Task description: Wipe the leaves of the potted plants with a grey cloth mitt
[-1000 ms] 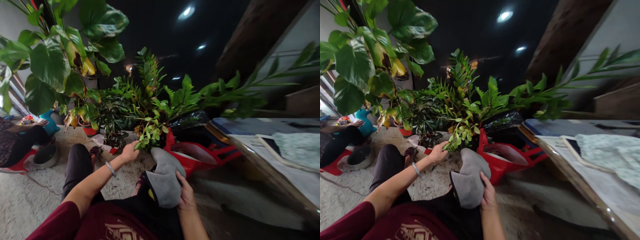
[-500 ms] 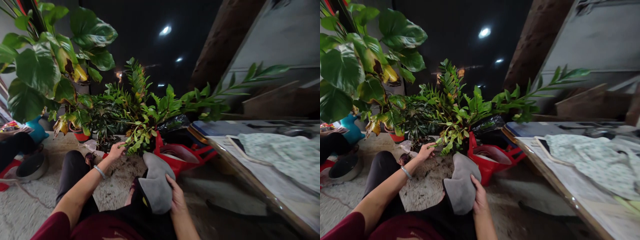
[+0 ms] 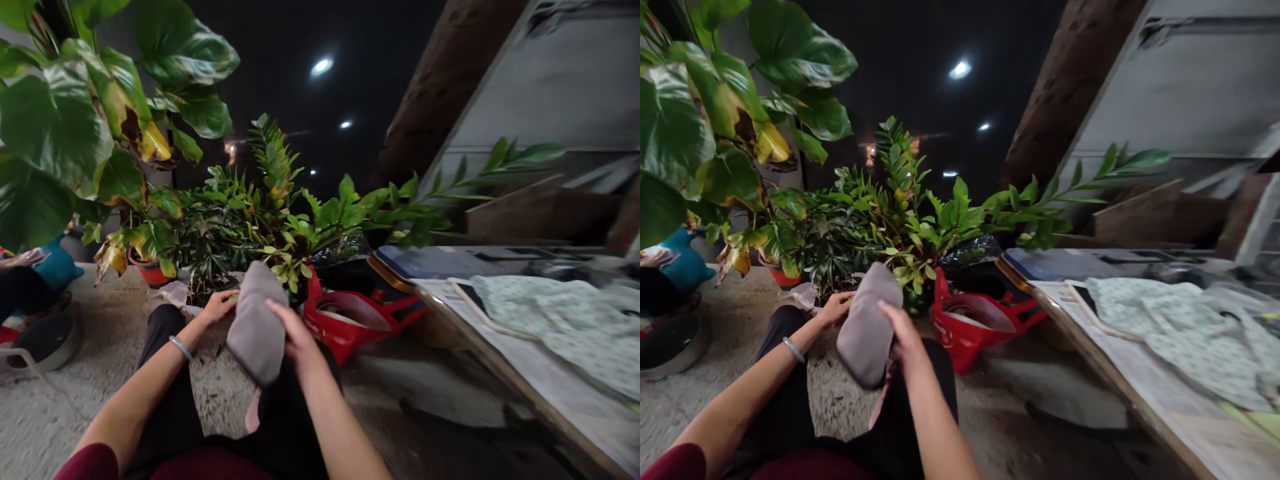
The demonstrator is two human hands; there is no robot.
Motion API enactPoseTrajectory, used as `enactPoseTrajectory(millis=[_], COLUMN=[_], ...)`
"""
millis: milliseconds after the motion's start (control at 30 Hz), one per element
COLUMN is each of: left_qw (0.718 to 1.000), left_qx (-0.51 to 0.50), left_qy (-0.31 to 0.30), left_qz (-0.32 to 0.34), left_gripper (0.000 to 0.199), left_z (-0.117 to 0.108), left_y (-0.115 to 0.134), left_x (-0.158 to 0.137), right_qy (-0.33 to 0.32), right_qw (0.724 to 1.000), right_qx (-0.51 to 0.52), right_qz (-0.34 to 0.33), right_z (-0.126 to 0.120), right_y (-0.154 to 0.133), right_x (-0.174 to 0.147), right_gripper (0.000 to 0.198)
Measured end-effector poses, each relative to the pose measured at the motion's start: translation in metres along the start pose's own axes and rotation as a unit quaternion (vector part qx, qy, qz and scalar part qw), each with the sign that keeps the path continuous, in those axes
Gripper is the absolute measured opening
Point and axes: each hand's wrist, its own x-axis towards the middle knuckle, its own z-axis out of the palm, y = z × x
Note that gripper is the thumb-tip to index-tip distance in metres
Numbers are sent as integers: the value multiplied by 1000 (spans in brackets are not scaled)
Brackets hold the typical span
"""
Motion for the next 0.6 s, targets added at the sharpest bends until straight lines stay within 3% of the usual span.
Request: enactPoseTrajectory(millis=[67, 100, 167, 300, 367, 433, 500, 600], left_qw=[1000, 1000, 1000, 997, 996, 994, 994, 976], left_qx=[-6, -11, -27, -66, -84, -98, -104, -122], left_qy=[1, 2, 2, -19, -40, -44, -1, 182], left_qz=[17, 13, -15, -30, -15, -15, -19, 2], left_gripper=[31, 31, 36, 48, 55, 57, 51, 34], left_z=[-7, -9, -12, -11, -11, -14, -20, -39], left_y=[-8, -11, -15, -14, -11, -10, -12, -14], left_x=[3, 4, 6, 1, -3, -8, -9, -7], right_qy=[-45, -38, 1, 83, 87, 67, 35, -8], right_qw=[991, 985, 978, 984, 986, 994, 998, 989], right_qx=[-126, -169, -208, -105, -37, -23, -57, -148], right_qz=[12, 3, -27, -117, -135, -88, -17, 29], right_z=[-5, -10, -20, -10, 6, 17, 17, -2], right_y=[24, 26, 10, -53, -61, -42, -3, 47], right_x=[-31, -46, -67, -53, -26, -3, 4, -17], right_gripper=[20, 23, 31, 47, 45, 36, 31, 30])
